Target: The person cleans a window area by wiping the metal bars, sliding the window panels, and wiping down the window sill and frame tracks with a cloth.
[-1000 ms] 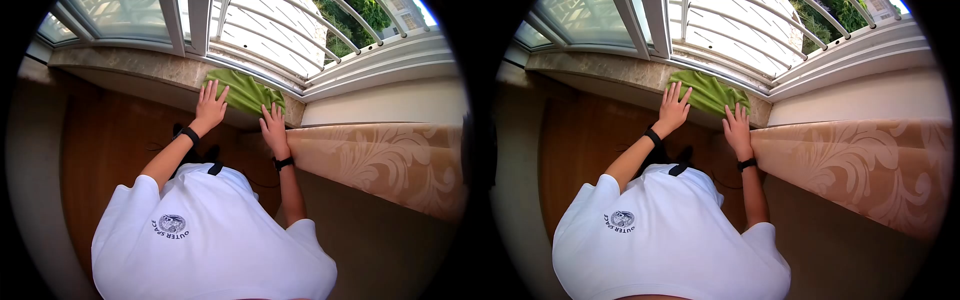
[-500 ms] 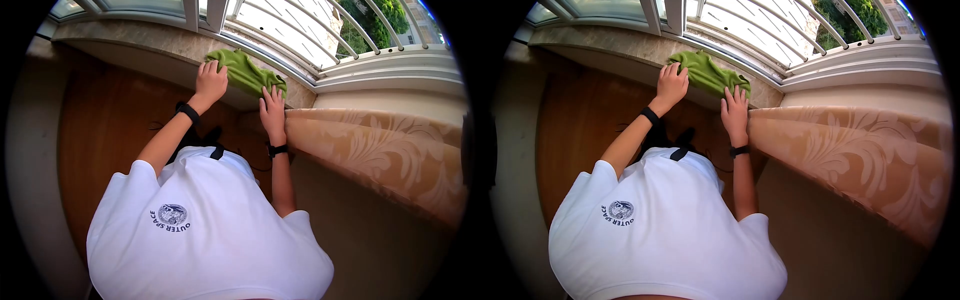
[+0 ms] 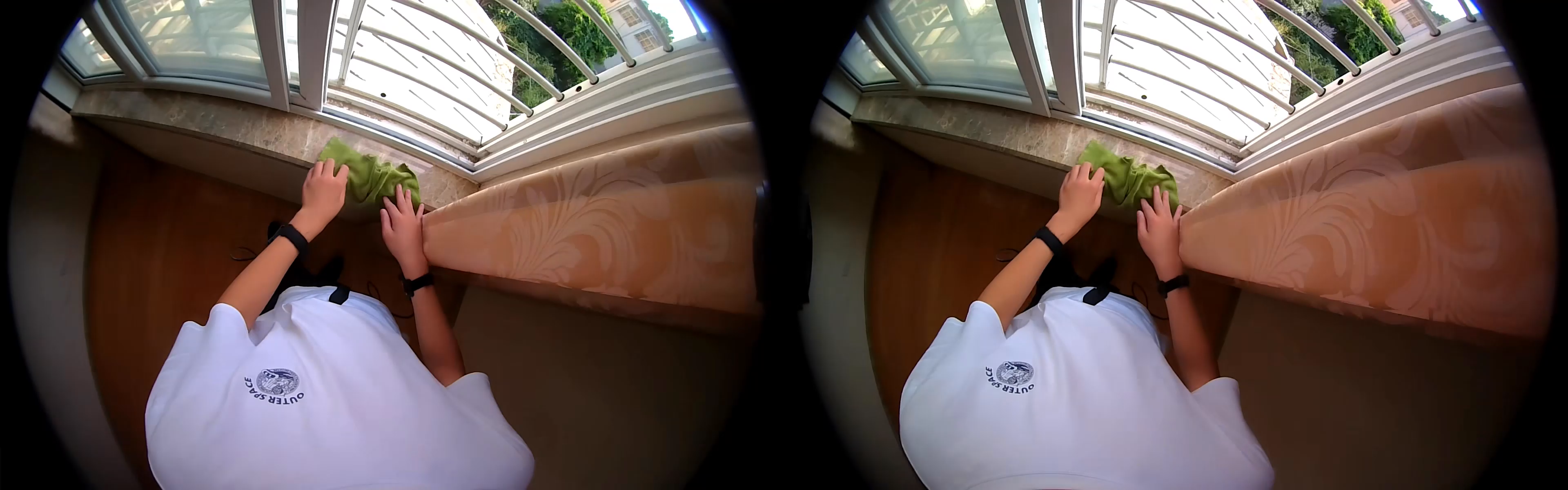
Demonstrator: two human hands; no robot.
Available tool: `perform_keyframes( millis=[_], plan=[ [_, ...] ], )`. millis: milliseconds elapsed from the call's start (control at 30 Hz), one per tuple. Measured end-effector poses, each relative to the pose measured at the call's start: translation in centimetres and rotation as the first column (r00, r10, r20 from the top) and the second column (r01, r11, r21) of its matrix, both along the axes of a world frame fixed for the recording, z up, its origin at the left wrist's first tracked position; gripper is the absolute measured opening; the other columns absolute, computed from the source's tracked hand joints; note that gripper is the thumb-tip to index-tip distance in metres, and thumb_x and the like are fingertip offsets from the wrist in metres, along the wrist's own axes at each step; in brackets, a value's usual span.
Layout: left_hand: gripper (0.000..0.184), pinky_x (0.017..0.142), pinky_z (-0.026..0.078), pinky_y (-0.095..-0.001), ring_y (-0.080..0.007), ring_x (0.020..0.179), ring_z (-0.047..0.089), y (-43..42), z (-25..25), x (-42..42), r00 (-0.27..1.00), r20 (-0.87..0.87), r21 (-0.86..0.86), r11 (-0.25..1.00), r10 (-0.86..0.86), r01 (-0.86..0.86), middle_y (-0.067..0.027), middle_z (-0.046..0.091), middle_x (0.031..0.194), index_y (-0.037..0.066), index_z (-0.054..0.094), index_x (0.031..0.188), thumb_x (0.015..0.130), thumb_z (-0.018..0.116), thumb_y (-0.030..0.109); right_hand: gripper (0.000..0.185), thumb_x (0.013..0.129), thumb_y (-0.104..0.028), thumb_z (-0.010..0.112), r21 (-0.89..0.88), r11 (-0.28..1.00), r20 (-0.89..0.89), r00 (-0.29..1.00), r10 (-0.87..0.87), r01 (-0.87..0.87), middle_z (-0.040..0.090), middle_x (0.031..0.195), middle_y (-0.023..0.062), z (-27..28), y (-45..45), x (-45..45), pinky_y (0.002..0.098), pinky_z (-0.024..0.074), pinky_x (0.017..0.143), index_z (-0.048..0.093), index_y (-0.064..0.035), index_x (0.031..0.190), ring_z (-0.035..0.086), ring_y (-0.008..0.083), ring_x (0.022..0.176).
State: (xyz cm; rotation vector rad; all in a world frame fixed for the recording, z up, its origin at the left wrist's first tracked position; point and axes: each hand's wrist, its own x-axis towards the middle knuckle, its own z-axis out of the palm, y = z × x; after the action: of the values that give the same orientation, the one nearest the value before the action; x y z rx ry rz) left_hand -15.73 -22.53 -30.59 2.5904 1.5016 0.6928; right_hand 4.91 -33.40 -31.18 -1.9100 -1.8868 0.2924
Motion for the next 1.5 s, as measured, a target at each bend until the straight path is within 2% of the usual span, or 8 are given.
perform_keyframes(
  millis=[267, 500, 633, 800, 900, 967, 1100, 1500],
  plan=[
    [0.064, 0.125, 0.030, -0.0540, -0.0450, 0.153, 0.032, 2.4, -1.7, 0.2, 0.948, -0.217, -0.137, 0.954, 0.234, -0.267, -0.0265, 0.035, 0.164, 0.003, 0.044, 0.158, 0.100, 0.058, 0.025, 0.053, 0.099, -0.032, 0.066, 0.058, 0.994, -0.047, 0.995, -0.089, 0.092, 0.049, 0.157, 0.0277, 0.2, 5.6, -0.5, 0.0624, 0.0305, 0.121, 0.060, -0.0067, 0.145, 0.042, 0.0483, 0.147],
    [0.068, 0.129, 0.020, -0.0536, -0.0436, 0.157, 0.025, 2.2, -2.6, 0.4, 0.985, -0.159, -0.125, 0.991, -0.072, 0.052, -0.0263, 0.028, 0.169, 0.007, 0.039, 0.162, 0.101, 0.057, 0.030, 0.054, 0.097, -0.024, 0.066, 0.054, 0.994, -0.040, 0.995, 0.094, -0.091, 0.046, 0.158, 0.0276, -0.1, 5.2, -3.6, 0.0602, 0.0285, 0.124, 0.058, -0.0045, 0.146, 0.037, 0.0479, 0.150],
    [0.075, 0.128, 0.019, -0.0561, -0.0471, 0.156, 0.024, 2.8, -0.5, -2.0, 0.905, -0.385, -0.257, 0.920, 0.183, -0.295, -0.0322, 0.026, 0.168, 0.007, 0.026, 0.167, 0.109, 0.048, 0.048, 0.054, 0.097, -0.026, 0.066, 0.052, 0.996, -0.062, 0.996, 0.069, -0.066, 0.045, 0.159, 0.0277, -0.8, 3.5, -0.5, 0.0610, 0.0311, 0.122, 0.057, -0.0045, 0.147, 0.037, 0.0481, 0.150],
    [0.077, 0.123, 0.027, -0.0620, -0.0588, 0.150, 0.030, 5.4, 1.8, 1.6, 0.749, -0.616, -0.363, 0.756, 0.243, -0.545, -0.0392, 0.021, 0.167, -0.003, 0.022, 0.166, 0.111, 0.043, 0.047, 0.061, 0.096, -0.030, 0.068, 0.012, 0.999, 0.049, 0.998, -0.044, 0.044, 0.044, 0.159, 0.0300, 0.1, 6.2, -1.7, 0.0631, 0.0314, 0.121, 0.055, -0.0011, 0.148, 0.038, 0.0531, 0.148],
    [0.069, 0.126, 0.015, -0.0631, -0.0563, 0.156, 0.018, 4.8, -2.2, 4.0, 0.914, -0.349, -0.263, 0.915, 0.205, -0.305, -0.0377, 0.020, 0.168, -0.004, 0.033, 0.162, 0.105, 0.048, 0.033, 0.061, 0.095, -0.029, 0.068, 0.019, 1.000, 0.032, 0.999, 0.004, -0.004, 0.044, 0.158, 0.0306, -0.3, 7.9, -3.2, 0.0634, 0.0312, 0.121, 0.055, 0.0024, 0.146, 0.038, 0.0534, 0.147],
    [0.065, 0.125, 0.025, -0.0608, -0.0554, 0.153, 0.028, 2.7, -3.1, 4.8, 0.910, -0.374, -0.132, 0.960, 0.180, -0.245, -0.0380, 0.028, 0.165, -0.003, 0.042, 0.158, 0.105, 0.051, 0.034, 0.059, 0.096, -0.025, 0.066, 0.036, 0.997, -0.005, 0.998, 0.066, -0.066, 0.045, 0.157, 0.0310, -0.5, 7.4, -3.2, 0.0639, 0.0304, 0.121, 0.055, 0.0048, 0.145, 0.038, 0.0532, 0.147],
    [0.064, 0.122, 0.031, -0.0608, -0.0540, 0.146, 0.039, -1.0, -1.1, 3.1, 0.933, -0.322, -0.173, 0.958, 0.163, -0.227, -0.0386, 0.038, 0.158, 0.000, 0.050, 0.152, 0.102, 0.059, 0.039, 0.053, 0.097, -0.017, 0.063, 0.022, 0.991, -0.083, 0.987, 0.136, -0.135, 0.046, 0.157, 0.0297, 0.3, 4.5, -1.9, 0.0640, 0.0305, 0.121, 0.056, 0.0024, 0.145, 0.038, 0.0524, 0.148],
    [0.069, 0.126, 0.024, -0.0595, -0.0516, 0.152, 0.030, 4.1, -3.6, -0.9, 0.903, -0.059, -0.071, 0.901, 0.426, -0.429, -0.0323, 0.034, 0.163, 0.001, 0.043, 0.157, 0.099, 0.061, 0.033, 0.055, 0.100, -0.022, 0.063, -0.006, 0.979, -0.002, 0.979, 0.203, -0.203, 0.043, 0.160, 0.0289, 0.7, 7.9, -3.7, 0.0599, 0.0316, 0.122, 0.054, 0.0009, 0.149, 0.037, 0.0521, 0.149]
  ],
)
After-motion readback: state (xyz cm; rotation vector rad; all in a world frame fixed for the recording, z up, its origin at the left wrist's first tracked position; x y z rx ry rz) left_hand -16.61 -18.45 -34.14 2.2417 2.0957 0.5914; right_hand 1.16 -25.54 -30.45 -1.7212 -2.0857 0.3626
